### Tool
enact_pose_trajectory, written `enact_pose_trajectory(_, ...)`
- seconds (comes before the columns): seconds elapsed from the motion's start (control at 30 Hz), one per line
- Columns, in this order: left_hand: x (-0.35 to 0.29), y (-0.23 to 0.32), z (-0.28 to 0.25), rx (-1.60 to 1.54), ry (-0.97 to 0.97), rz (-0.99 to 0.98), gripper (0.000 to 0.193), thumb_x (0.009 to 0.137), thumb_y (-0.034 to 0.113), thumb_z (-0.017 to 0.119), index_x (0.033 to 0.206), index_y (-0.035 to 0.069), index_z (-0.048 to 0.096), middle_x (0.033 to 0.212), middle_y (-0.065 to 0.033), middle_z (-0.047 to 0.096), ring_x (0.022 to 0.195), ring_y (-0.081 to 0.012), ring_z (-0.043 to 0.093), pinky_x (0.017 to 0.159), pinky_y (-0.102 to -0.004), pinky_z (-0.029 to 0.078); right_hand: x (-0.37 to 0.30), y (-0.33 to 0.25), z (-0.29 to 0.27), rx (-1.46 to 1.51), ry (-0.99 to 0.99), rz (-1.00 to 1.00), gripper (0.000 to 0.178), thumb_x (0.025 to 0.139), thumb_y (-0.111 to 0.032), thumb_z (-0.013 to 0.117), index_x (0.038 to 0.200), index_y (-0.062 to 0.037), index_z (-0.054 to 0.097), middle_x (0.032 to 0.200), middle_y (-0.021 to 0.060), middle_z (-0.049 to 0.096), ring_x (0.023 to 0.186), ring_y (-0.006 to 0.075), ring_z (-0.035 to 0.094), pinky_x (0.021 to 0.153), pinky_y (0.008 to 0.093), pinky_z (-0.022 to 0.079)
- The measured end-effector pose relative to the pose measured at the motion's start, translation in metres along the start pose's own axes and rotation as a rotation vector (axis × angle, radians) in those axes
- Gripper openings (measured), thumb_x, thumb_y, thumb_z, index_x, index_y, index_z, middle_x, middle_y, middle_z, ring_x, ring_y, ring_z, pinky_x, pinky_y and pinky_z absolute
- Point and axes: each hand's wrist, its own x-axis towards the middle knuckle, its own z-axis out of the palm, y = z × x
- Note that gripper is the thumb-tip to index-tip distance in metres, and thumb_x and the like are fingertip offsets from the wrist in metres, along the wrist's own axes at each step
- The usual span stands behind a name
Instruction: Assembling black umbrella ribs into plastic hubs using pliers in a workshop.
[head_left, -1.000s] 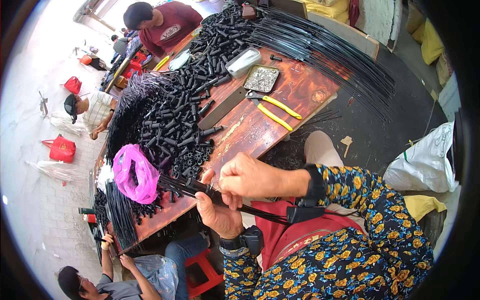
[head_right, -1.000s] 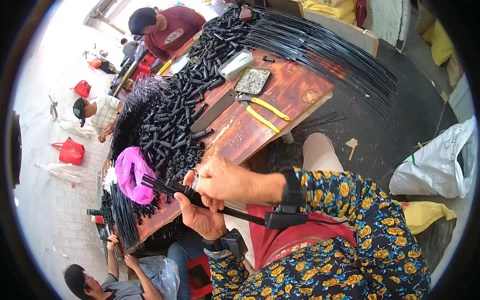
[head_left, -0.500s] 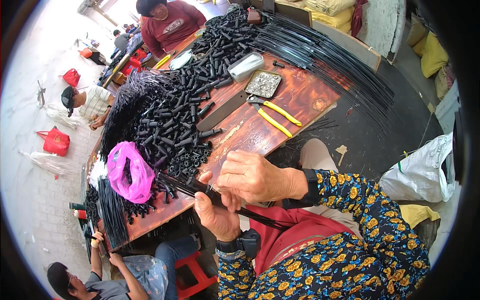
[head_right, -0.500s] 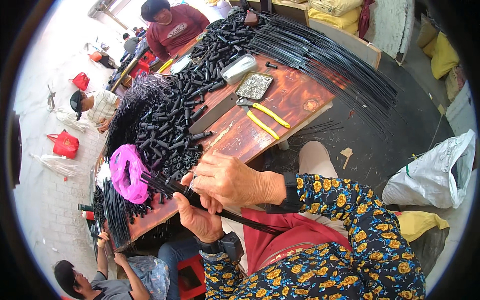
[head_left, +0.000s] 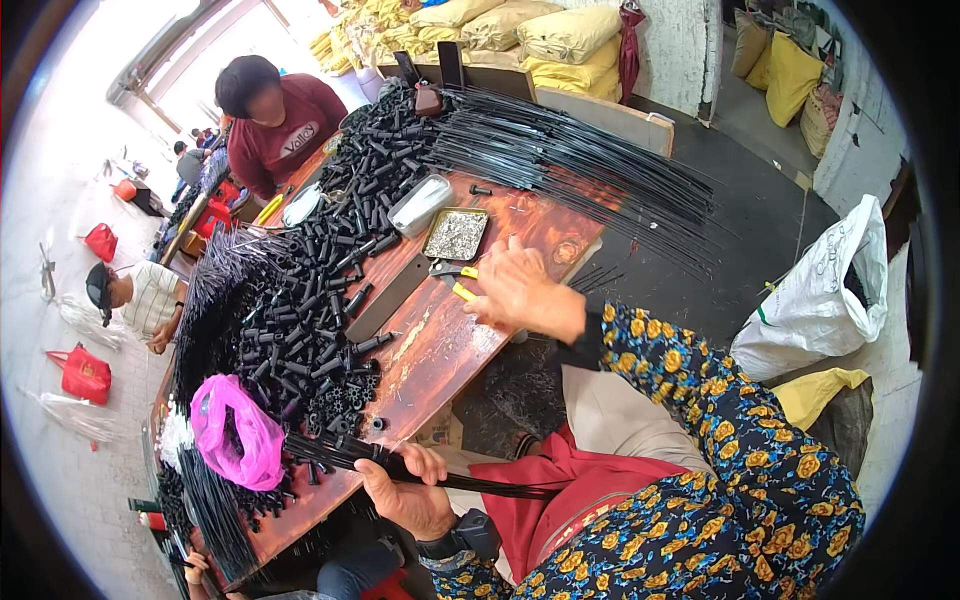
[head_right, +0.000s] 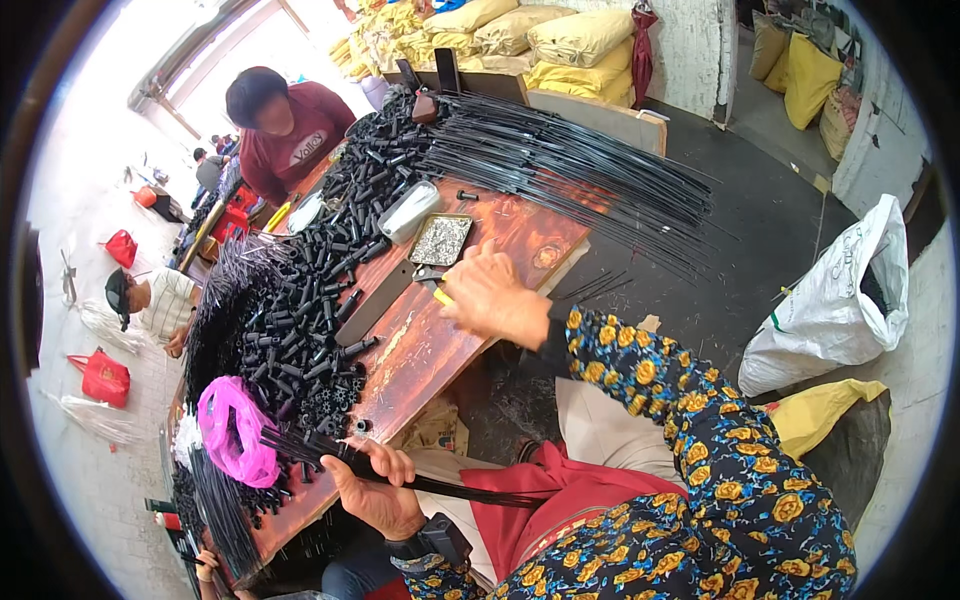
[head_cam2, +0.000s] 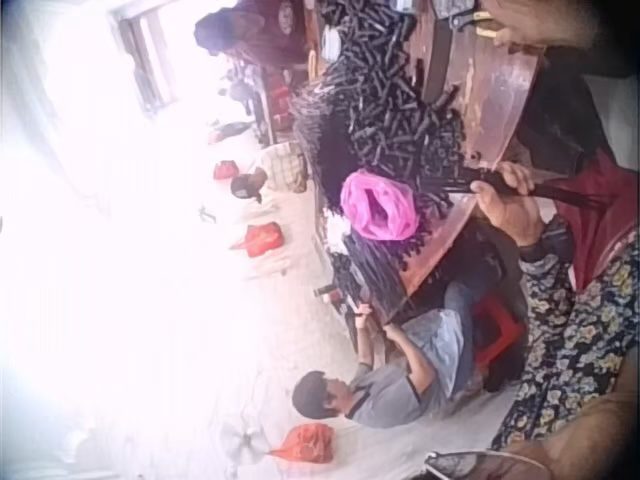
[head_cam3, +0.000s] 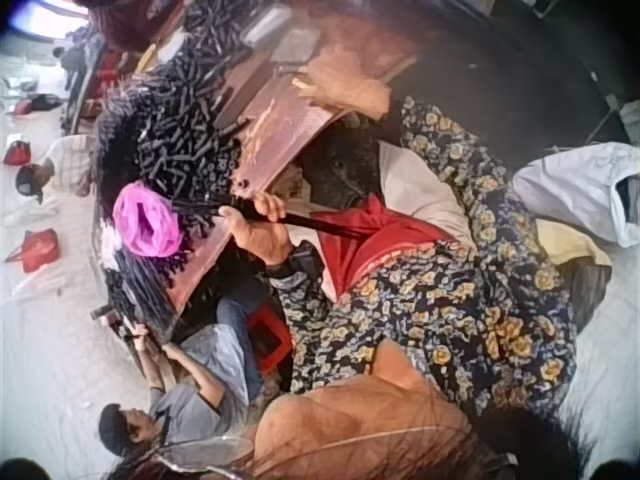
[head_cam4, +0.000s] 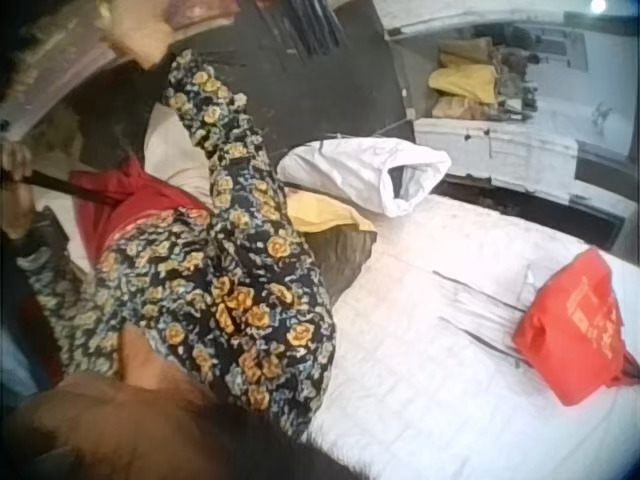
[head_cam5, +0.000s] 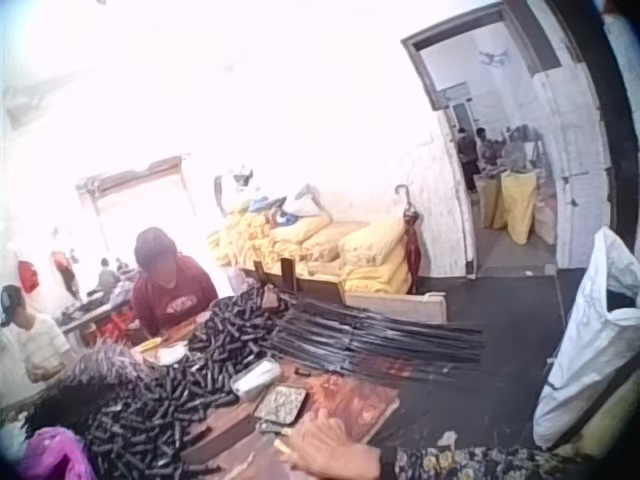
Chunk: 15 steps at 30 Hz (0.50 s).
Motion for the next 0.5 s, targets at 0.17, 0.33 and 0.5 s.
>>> enact_pose_trajectory(0.17, -0.002, 0.005, 0.004, -0.070, -0.035, -0.048, 0.051, 0.097, 0.055, 0.047, 0.089, 0.004, 0.051, 0.060, -0.0029, 0.042, 0.044, -0.0161, 0.035, 0.044, -0.0309, 0.031, 0.022, 0.011, 0.014, 0.150, -0.254, 0.065, 0.041, 0.063, -0.038, 0.075, 0.077, 0.0006, 0.071, 0.076, 0.0207, 0.067, 0.074, 0.0314, 0.068, 0.065, 0.0400, 0.053)
enact_pose_trajectory(0.33, -0.003, 0.009, 0.000, -0.030, -0.117, -0.024, 0.052, 0.095, 0.057, 0.047, 0.086, 0.006, 0.048, 0.062, -0.0030, 0.042, 0.048, -0.0172, 0.039, 0.050, -0.0334, 0.037, 0.016, 0.027, -0.006, 1.255, -0.549, 0.339, 0.033, 0.077, -0.030, 0.065, 0.082, 0.0027, 0.068, 0.069, 0.0121, 0.066, 0.062, 0.0179, 0.066, 0.054, 0.0298, 0.051)
enact_pose_trajectory(0.5, 0.003, 0.007, -0.003, -0.007, -0.060, -0.091, 0.052, 0.097, 0.059, 0.042, 0.088, 0.007, 0.046, 0.064, -0.0045, 0.044, 0.050, -0.0189, 0.044, 0.051, -0.0334, 0.038, -0.035, -0.010, -0.054, 1.471, -0.870, 0.097, 0.027, 0.091, -0.022, 0.057, 0.107, 0.0005, 0.059, 0.080, 0.0069, 0.064, 0.061, 0.0087, 0.058, 0.053, 0.0220, 0.043)
